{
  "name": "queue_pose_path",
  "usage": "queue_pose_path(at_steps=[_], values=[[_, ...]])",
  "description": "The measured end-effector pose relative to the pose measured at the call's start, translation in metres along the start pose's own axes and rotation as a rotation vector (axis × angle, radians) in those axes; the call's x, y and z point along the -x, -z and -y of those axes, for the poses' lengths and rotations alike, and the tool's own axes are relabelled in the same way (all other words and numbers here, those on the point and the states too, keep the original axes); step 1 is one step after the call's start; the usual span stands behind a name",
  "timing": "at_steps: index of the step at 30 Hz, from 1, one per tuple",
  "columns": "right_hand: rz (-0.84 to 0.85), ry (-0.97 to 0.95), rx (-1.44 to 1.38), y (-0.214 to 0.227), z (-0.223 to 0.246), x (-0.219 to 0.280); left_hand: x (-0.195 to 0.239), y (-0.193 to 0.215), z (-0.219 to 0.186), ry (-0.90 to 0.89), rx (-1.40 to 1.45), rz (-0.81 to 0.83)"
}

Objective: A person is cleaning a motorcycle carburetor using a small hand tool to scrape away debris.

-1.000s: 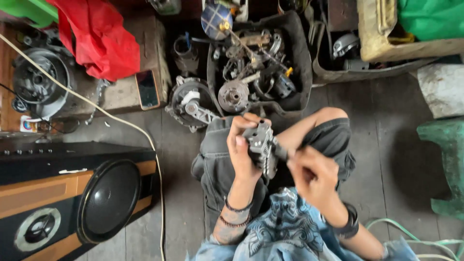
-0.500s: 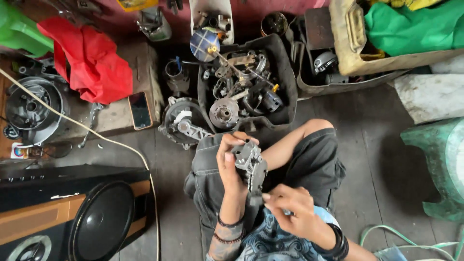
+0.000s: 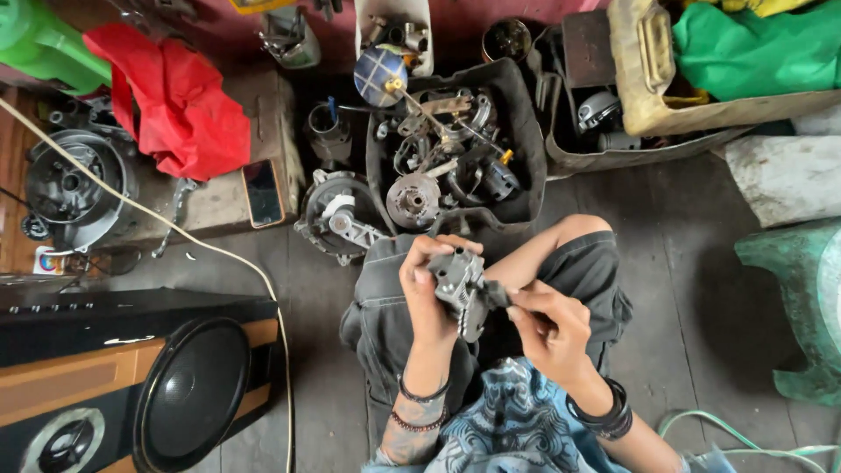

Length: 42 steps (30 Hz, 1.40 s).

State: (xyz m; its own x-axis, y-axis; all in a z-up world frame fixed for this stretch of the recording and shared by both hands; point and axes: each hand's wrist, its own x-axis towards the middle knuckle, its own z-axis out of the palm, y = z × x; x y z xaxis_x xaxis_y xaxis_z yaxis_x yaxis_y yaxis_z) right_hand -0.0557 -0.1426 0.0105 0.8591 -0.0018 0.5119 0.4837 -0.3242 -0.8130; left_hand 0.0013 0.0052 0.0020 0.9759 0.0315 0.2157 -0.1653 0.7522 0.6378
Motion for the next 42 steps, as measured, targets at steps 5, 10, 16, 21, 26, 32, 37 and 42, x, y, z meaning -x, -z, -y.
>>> queue_pose_path(at_steps=[5,10,16,21,26,32,37,42], values=[[-0.196,-0.305,-0.009,0.008,-0.023,0.003,-0.002,0.005,0.018,-0.027,-0.001,-0.095],[-0.049,-0.092,-0.016,0.005,-0.011,-0.043,-0.015,-0.021,0.000,0.042,0.025,-0.217],[0.001,-0.243,0.014,0.006,-0.018,-0.012,-0.018,-0.005,0.005,0.091,0.139,-0.222],[0.084,-0.249,-0.087,0.017,-0.011,-0.003,-0.017,0.016,0.016,0.224,0.368,-0.115],[0.040,-0.173,0.029,0.020,-0.019,-0.024,-0.017,-0.009,0.006,0.139,0.155,-0.091],[-0.053,-0.066,0.163,-0.002,0.005,-0.032,-0.017,-0.005,0.013,0.048,0.107,-0.096],[-0.009,-0.123,0.202,0.009,0.025,-0.021,-0.014,0.000,0.003,0.118,0.218,-0.070],[0.008,-0.173,0.176,0.007,0.031,-0.036,-0.013,-0.003,-0.006,0.197,0.127,0.031]])
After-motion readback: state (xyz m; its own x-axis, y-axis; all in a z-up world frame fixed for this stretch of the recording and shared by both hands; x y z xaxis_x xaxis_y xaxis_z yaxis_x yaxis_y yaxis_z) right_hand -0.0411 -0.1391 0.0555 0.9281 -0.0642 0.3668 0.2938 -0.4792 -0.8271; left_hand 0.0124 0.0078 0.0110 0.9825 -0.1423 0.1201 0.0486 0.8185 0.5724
